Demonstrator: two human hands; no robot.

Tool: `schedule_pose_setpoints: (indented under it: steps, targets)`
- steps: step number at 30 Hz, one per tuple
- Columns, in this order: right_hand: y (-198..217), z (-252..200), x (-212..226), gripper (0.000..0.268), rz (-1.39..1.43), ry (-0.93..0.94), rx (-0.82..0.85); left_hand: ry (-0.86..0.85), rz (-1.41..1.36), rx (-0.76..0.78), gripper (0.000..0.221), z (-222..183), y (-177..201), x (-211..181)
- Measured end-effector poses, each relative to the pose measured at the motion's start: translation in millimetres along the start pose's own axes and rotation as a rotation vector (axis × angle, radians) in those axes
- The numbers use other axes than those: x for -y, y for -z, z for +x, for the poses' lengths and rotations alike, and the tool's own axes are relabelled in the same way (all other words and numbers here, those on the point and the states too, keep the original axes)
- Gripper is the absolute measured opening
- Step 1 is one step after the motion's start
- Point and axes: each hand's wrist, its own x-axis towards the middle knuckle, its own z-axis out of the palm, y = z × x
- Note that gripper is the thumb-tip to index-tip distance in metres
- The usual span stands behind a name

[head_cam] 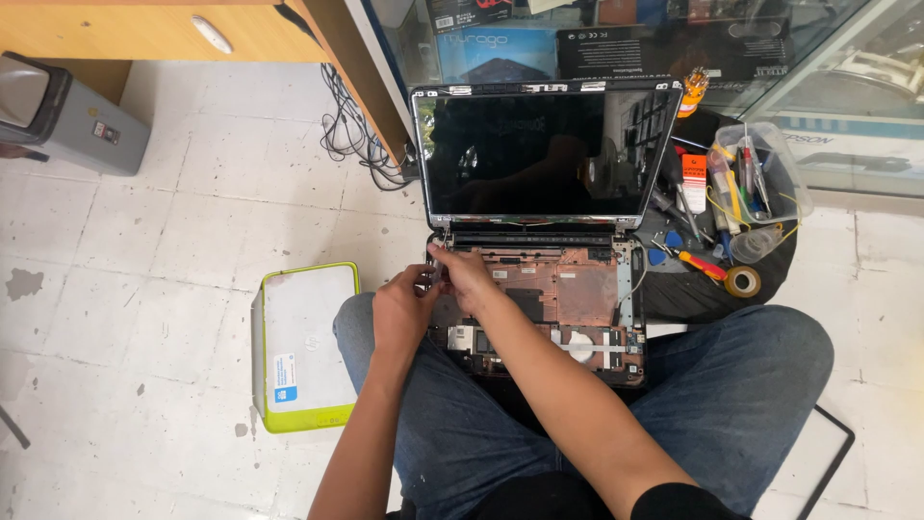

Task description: Disassembling a laptop by removing screws from the hinges and disconnecting internal cables to remove the screen.

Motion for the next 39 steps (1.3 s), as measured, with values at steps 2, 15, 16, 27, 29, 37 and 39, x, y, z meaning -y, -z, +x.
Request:
schedule_pose_setpoints:
  steps: [2,15,16,27,29,37,39]
  targets:
    - [2.6,4.9,-4.1,0.032,0.007,-0.011,-0.003,0.033,0.038,-0.027,0.024,1.5,-9.2,9.1]
    - [0.7,-7.2,4.5,0.028,0.019,-0.040,-0.009,0.053,-0.007,-0.075,0.025,0.2,-17.9,18.5]
    - [-0.7,-9.2,5.3,0.028,0.017,-0.040,-0.011,0.053,-0.010,-0.075,0.025,0.6,-15.6,17.3]
    - [19.9,13.7,5.5,0.045,-1.000,0.380,-0.172,0.077,-0.047,-0.051,0.022,1.9,-20.2,21.7]
    - [21.6,-5.1,22.7,0.031,-1.079,0.545,-0.215,0.114,-0.042,-0.039,0.023,4.0,-28.2,26.5]
    - [8.5,-33.7,63.7,0.037,-1.388,0.473,-0.082,0.143,-0.026,0.001,0.024,7.7,-20.7,18.0]
    - [7.9,-34.7,64.2,0.035,-1.414,0.519,-0.076,0.136,-0.046,0.004,0.024,7.9,-14.8,15.2]
